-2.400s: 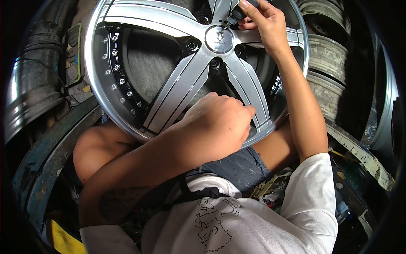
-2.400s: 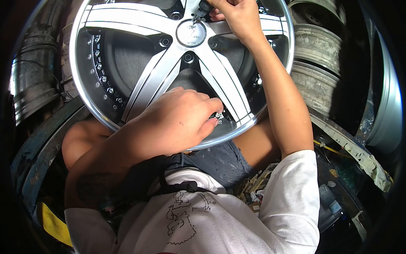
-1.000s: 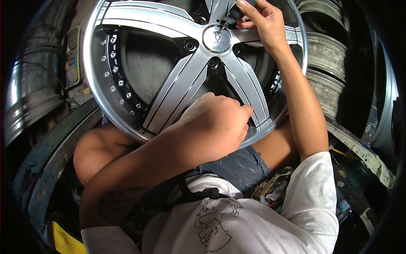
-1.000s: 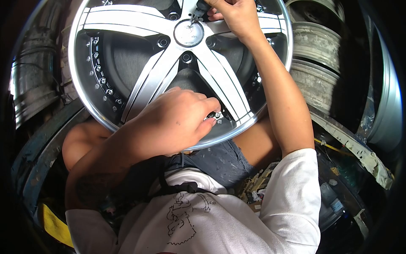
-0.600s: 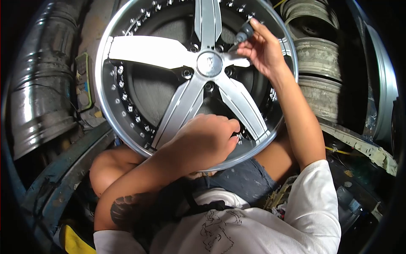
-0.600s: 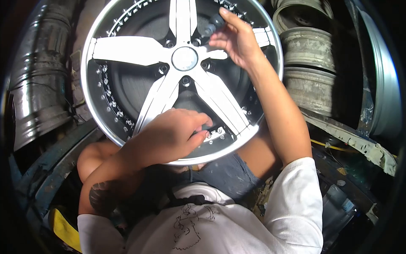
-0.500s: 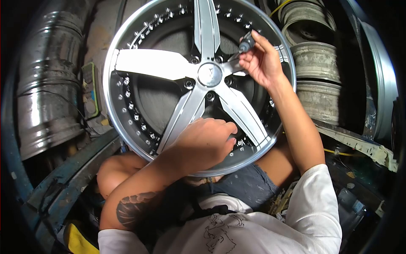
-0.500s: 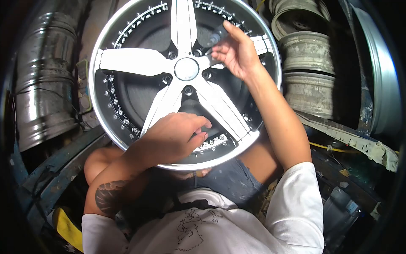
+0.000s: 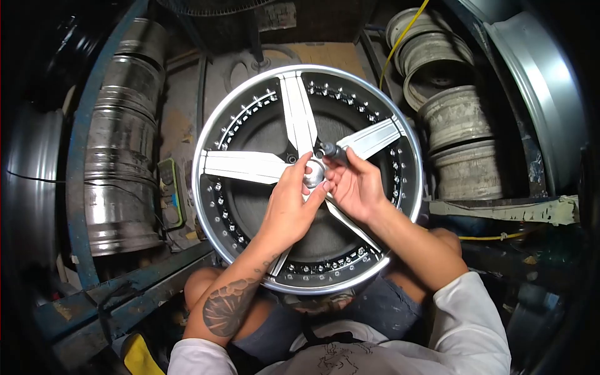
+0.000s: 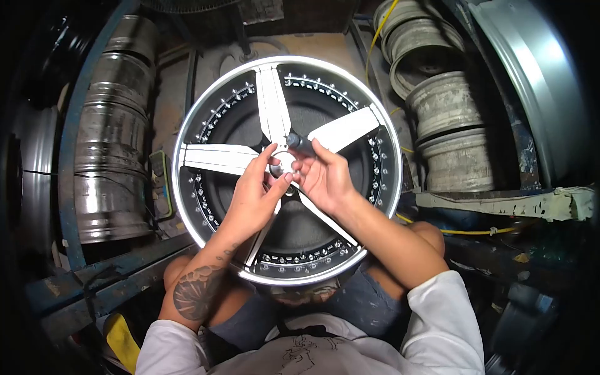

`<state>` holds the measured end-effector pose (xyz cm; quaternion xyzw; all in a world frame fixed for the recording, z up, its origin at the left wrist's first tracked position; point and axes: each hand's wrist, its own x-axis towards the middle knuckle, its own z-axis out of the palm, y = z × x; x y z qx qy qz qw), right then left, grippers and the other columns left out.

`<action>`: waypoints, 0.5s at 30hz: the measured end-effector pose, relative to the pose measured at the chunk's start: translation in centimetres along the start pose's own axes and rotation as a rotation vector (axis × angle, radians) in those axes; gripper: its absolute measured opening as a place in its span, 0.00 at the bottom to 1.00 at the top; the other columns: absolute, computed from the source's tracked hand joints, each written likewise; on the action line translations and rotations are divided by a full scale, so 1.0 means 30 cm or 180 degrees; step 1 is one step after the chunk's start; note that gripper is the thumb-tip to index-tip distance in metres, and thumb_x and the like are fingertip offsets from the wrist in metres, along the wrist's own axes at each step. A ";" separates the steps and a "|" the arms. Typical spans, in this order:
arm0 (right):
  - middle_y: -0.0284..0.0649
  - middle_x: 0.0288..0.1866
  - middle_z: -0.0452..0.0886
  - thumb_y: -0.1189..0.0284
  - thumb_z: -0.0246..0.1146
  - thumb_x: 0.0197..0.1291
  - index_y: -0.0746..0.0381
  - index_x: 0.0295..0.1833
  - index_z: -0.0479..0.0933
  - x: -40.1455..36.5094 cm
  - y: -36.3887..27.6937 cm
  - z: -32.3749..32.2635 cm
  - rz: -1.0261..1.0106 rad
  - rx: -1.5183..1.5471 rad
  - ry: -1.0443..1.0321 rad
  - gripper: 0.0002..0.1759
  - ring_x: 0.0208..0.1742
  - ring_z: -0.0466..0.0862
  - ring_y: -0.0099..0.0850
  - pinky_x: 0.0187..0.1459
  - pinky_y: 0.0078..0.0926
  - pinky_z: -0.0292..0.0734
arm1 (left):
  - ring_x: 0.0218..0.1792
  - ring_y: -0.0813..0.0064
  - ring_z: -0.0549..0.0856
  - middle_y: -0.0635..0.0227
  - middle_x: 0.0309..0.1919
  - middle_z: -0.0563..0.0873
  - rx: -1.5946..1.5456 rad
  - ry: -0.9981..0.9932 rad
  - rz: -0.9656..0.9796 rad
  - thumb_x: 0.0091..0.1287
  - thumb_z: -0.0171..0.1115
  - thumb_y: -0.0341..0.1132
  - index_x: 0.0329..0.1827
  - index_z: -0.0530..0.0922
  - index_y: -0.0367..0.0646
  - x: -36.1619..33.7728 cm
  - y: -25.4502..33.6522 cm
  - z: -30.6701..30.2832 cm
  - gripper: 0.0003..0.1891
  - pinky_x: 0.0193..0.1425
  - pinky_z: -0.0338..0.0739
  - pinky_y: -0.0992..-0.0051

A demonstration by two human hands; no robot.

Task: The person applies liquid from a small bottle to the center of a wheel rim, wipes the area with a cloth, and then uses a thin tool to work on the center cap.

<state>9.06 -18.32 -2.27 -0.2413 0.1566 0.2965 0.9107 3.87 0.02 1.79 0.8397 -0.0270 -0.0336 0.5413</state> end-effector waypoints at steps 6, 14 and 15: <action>0.38 0.64 0.83 0.54 0.49 0.83 0.62 0.73 0.71 -0.101 0.082 0.104 0.0215 0.0091 -0.0414 0.27 0.63 0.82 0.31 0.66 0.38 0.75 | 0.42 0.76 0.81 0.61 0.56 0.83 -0.0799 0.0162 -0.0002 0.68 0.74 0.35 0.68 0.80 0.38 0.022 0.039 -0.010 0.26 0.47 0.80 0.75; 0.35 0.60 0.82 0.48 0.51 0.82 0.56 0.67 0.75 -0.136 0.112 0.108 0.0392 -0.0398 -0.0278 0.26 0.51 0.80 0.26 0.53 0.30 0.75 | 0.44 0.83 0.79 0.71 0.50 0.84 -0.1042 0.0230 0.0015 0.68 0.76 0.39 0.64 0.85 0.42 0.014 0.038 -0.007 0.23 0.44 0.77 0.81; 0.35 0.58 0.82 0.48 0.51 0.82 0.57 0.67 0.75 -0.139 0.111 0.107 0.0392 -0.0392 -0.0269 0.26 0.49 0.79 0.26 0.52 0.30 0.75 | 0.43 0.84 0.79 0.71 0.49 0.84 -0.1045 0.0266 0.0037 0.67 0.77 0.38 0.63 0.85 0.42 0.012 0.040 -0.005 0.22 0.44 0.77 0.81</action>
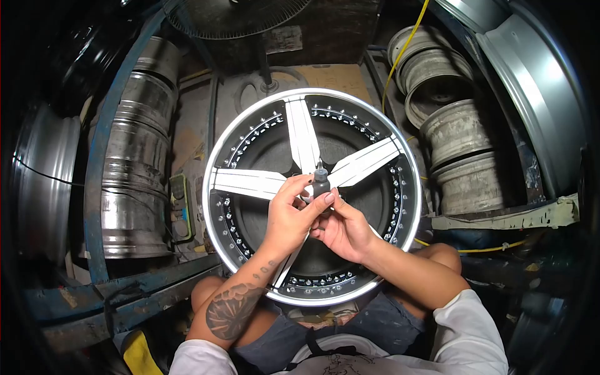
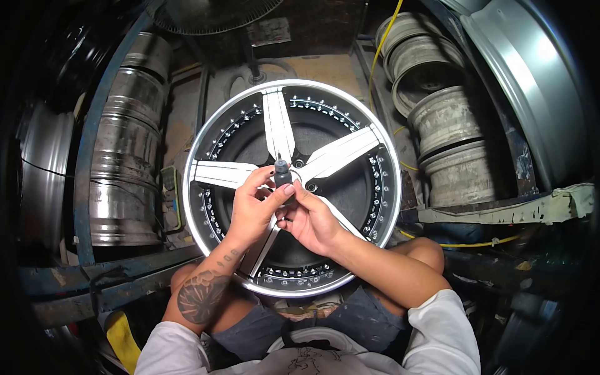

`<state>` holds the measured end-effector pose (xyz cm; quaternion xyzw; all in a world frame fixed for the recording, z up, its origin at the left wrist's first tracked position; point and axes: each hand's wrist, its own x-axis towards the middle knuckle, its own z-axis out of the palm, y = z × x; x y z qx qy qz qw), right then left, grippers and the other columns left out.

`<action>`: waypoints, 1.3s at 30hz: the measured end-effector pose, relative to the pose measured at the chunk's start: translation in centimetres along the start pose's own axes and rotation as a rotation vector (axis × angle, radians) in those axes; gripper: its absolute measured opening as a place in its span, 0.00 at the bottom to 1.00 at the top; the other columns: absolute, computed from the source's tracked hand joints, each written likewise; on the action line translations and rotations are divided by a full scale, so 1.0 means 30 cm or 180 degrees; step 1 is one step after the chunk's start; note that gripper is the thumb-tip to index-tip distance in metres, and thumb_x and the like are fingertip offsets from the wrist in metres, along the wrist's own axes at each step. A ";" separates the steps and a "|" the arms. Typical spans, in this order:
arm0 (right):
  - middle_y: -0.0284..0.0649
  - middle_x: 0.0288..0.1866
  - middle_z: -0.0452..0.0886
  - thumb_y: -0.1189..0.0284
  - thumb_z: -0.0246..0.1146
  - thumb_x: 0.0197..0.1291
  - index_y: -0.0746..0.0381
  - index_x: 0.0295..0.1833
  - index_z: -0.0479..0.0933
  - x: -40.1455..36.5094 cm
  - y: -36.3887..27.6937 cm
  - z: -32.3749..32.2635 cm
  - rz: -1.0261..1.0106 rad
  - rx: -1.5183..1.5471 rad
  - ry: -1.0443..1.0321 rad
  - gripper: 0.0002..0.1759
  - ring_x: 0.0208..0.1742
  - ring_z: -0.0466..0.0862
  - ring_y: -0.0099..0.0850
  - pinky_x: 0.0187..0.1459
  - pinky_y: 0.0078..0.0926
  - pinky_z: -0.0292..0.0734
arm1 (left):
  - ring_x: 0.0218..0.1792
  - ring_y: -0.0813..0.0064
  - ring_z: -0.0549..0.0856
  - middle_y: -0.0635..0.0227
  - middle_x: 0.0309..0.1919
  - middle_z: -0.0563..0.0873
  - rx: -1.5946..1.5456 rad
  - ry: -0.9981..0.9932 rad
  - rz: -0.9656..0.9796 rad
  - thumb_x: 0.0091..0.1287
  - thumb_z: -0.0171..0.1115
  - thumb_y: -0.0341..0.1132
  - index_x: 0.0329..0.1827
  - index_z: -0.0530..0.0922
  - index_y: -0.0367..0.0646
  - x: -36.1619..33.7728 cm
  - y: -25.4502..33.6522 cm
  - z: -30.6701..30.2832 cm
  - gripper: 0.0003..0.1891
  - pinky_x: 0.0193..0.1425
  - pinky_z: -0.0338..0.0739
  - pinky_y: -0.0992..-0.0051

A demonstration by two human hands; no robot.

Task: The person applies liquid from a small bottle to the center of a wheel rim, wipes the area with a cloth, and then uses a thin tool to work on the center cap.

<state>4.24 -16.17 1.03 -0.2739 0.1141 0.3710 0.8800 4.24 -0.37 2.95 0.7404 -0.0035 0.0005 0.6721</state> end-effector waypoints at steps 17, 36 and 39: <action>0.31 0.50 0.81 0.44 0.43 0.83 0.56 0.70 0.74 -0.068 -0.019 0.010 0.0128 0.0268 -0.0414 0.31 0.41 0.77 0.26 0.48 0.29 0.74 | 0.51 0.79 0.75 0.68 0.56 0.82 -0.0734 -0.0355 -0.0440 0.63 0.80 0.37 0.74 0.77 0.39 -0.038 0.033 0.019 0.35 0.52 0.77 0.76; 0.38 0.49 0.85 0.63 0.57 0.81 0.64 0.64 0.79 -0.901 0.318 -0.306 -0.2323 -0.1411 0.1112 0.18 0.42 0.83 0.21 0.46 0.19 0.78 | 0.45 0.84 0.79 0.69 0.50 0.84 -0.0354 -0.1756 0.0092 0.59 0.81 0.33 0.87 0.56 0.43 -0.274 0.088 0.265 0.53 0.50 0.72 0.85; 0.37 0.45 0.86 0.67 0.58 0.80 0.66 0.60 0.80 -1.155 0.391 -0.346 -0.2678 -0.1051 0.1291 0.16 0.41 0.83 0.21 0.46 0.20 0.79 | 0.44 0.84 0.79 0.69 0.49 0.83 -0.0493 -0.2002 0.0112 0.57 0.83 0.34 0.88 0.55 0.45 -0.345 0.105 0.336 0.57 0.50 0.73 0.86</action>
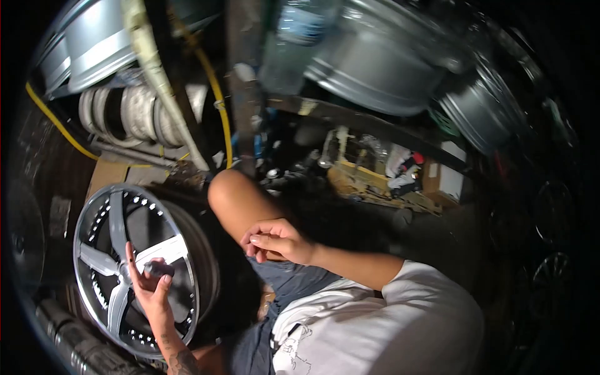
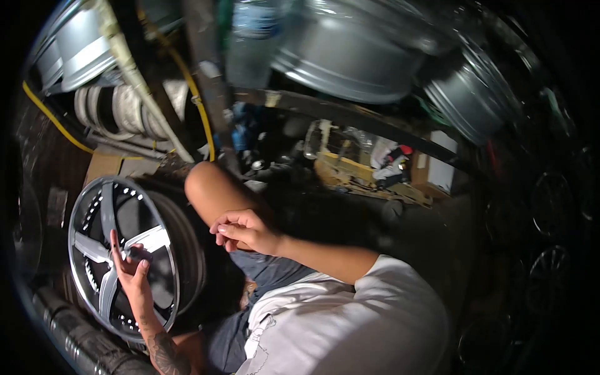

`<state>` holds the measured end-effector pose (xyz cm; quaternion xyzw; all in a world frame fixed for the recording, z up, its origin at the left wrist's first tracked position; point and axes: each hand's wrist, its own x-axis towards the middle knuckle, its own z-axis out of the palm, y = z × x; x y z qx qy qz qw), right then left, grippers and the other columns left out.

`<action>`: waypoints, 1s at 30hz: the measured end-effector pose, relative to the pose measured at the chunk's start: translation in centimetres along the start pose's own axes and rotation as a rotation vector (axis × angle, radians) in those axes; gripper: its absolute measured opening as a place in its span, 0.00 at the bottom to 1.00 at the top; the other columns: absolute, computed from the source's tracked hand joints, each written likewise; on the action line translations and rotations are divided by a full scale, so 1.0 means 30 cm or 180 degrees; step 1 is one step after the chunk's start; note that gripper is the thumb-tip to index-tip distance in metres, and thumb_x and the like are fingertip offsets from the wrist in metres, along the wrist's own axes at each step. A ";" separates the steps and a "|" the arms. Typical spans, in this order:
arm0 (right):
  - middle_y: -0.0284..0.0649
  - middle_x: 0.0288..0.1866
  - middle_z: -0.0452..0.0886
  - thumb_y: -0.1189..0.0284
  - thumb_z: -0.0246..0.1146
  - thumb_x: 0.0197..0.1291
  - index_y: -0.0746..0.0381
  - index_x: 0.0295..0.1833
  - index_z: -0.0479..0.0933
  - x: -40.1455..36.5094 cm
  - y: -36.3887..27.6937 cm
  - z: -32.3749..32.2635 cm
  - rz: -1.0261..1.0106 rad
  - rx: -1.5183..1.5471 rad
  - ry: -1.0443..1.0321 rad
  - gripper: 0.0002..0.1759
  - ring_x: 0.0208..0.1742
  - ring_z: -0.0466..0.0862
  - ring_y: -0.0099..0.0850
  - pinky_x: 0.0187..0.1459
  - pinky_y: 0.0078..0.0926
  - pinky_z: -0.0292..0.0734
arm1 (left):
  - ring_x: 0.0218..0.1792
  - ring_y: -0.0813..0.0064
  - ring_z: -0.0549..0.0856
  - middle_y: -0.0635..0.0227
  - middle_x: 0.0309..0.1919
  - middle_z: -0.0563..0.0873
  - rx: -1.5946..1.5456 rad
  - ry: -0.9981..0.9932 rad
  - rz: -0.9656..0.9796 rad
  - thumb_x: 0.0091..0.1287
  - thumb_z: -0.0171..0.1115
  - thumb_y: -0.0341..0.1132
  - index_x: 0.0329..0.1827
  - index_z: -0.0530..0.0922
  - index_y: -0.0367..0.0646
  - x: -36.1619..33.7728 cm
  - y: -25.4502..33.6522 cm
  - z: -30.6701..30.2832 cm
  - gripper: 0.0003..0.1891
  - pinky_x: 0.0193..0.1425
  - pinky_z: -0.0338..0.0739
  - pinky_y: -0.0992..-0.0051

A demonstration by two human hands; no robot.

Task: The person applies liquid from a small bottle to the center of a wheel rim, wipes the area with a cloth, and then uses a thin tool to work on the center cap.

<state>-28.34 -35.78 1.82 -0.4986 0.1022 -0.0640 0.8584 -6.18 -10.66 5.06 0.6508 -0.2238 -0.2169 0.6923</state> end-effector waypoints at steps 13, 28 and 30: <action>0.57 0.57 0.85 0.73 0.60 0.62 0.62 0.60 0.83 -0.507 0.335 -0.701 0.1234 -0.3629 0.1920 0.20 0.63 0.81 0.59 0.62 0.53 0.78 | 0.50 0.74 0.84 0.68 0.46 0.87 -0.0258 -0.0451 -0.0581 0.51 0.87 0.35 0.89 0.47 0.46 -0.155 0.057 0.236 0.66 0.60 0.76 0.76; 0.47 0.45 0.91 0.69 0.66 0.66 0.59 0.50 0.86 -0.437 0.218 -0.876 -0.0006 -0.3422 0.3313 0.10 0.49 0.90 0.48 0.51 0.41 0.85 | 0.53 0.69 0.83 0.65 0.49 0.85 -0.0687 -0.0230 -0.0634 0.56 0.84 0.31 0.89 0.43 0.44 -0.331 0.022 0.342 0.64 0.67 0.74 0.70; 0.47 0.40 0.90 0.69 0.66 0.65 0.56 0.51 0.86 -0.505 0.057 -0.867 -0.0443 -0.3829 0.3806 0.11 0.41 0.91 0.50 0.43 0.44 0.85 | 0.53 0.69 0.85 0.65 0.46 0.86 -0.0633 -0.0044 -0.0711 0.53 0.86 0.31 0.89 0.43 0.43 -0.327 0.041 0.393 0.67 0.67 0.74 0.70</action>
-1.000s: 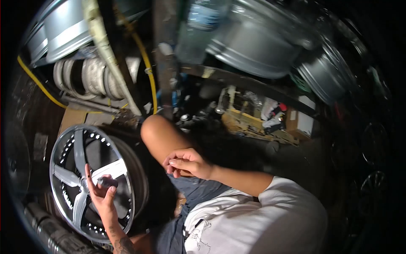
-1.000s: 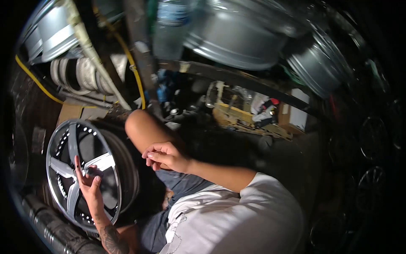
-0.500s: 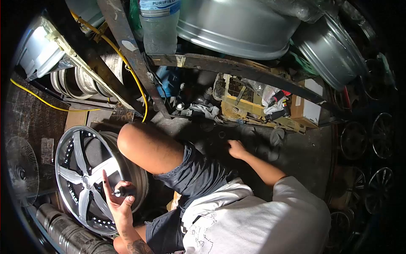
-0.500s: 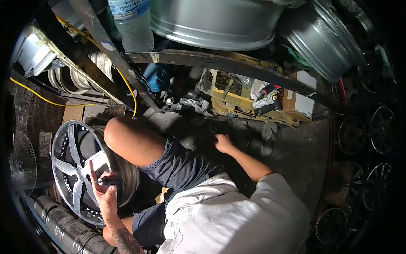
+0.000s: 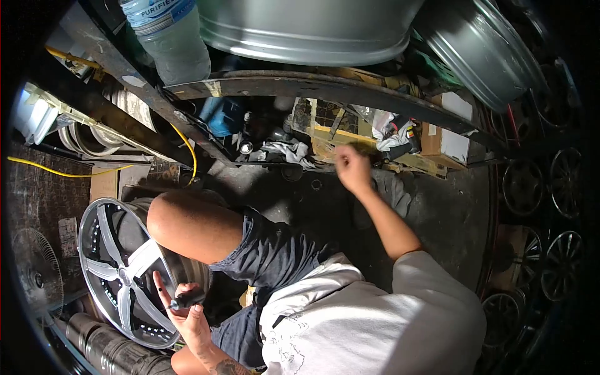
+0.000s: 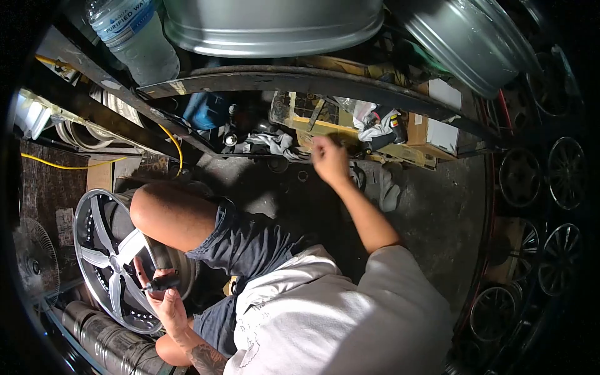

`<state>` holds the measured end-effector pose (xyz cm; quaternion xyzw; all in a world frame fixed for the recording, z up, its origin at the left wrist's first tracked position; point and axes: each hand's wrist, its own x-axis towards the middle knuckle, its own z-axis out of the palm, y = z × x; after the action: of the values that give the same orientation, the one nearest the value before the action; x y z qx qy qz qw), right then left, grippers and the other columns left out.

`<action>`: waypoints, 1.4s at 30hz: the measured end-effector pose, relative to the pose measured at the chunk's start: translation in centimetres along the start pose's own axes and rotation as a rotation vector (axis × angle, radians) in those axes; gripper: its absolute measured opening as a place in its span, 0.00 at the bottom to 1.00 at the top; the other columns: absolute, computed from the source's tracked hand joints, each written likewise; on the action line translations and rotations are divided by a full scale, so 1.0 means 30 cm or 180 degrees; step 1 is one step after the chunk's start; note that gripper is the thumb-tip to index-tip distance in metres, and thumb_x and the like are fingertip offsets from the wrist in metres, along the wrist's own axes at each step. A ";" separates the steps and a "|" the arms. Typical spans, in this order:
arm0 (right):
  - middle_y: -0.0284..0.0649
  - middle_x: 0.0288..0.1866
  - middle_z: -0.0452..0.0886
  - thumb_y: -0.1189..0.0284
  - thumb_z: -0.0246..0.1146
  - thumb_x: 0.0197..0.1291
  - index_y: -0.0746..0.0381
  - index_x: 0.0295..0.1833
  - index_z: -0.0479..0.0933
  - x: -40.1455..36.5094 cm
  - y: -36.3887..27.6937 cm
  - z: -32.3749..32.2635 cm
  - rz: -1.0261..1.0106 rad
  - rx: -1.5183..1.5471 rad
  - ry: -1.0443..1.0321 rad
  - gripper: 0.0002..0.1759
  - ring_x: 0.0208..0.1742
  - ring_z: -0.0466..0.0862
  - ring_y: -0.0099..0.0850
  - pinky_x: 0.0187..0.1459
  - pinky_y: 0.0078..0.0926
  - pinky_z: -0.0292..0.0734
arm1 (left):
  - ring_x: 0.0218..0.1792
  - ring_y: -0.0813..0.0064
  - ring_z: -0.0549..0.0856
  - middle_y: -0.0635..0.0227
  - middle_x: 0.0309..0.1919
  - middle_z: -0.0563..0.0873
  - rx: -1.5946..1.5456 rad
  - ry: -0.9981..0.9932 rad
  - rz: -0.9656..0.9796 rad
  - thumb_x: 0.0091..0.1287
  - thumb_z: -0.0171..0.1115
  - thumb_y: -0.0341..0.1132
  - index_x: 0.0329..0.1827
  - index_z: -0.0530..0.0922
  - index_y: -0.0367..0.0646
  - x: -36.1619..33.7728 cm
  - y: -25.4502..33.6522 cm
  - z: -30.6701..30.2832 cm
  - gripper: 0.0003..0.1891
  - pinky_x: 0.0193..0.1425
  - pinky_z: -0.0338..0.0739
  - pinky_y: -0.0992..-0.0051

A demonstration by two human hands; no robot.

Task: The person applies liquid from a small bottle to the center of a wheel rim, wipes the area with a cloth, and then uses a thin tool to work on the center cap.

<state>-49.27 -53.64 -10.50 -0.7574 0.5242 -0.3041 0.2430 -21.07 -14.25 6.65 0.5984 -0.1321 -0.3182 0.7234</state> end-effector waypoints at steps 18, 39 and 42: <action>0.34 0.31 0.85 0.67 0.68 0.68 0.66 0.45 0.85 0.316 0.387 -0.528 0.0879 0.1994 0.1560 0.12 0.33 0.82 0.22 0.37 0.25 0.75 | 0.55 0.69 0.85 0.64 0.54 0.86 -0.0180 -0.0451 0.0223 0.59 0.82 0.28 0.87 0.50 0.43 0.056 -0.028 0.029 0.57 0.68 0.77 0.70; 0.42 0.68 0.83 0.71 0.53 0.76 0.64 0.65 0.78 0.390 0.281 -0.580 0.0991 0.5069 0.0933 0.18 0.72 0.78 0.39 0.78 0.40 0.66 | 0.56 0.71 0.84 0.64 0.54 0.85 -0.0347 0.0025 0.0287 0.60 0.81 0.30 0.87 0.51 0.44 -0.008 -0.084 -0.101 0.56 0.71 0.75 0.69; 0.43 0.71 0.81 0.69 0.49 0.78 0.67 0.69 0.75 0.365 0.314 -0.570 0.0691 0.4857 0.1095 0.22 0.74 0.77 0.42 0.79 0.43 0.64 | 0.55 0.69 0.85 0.64 0.54 0.85 -0.0353 -0.0029 0.0328 0.61 0.81 0.31 0.87 0.51 0.44 -0.007 -0.084 -0.105 0.56 0.71 0.75 0.70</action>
<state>-64.68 -67.94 -2.81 -0.2685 0.2720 -0.6672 0.6394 -20.18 -11.86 3.50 0.5483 -0.1483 -0.2901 0.7702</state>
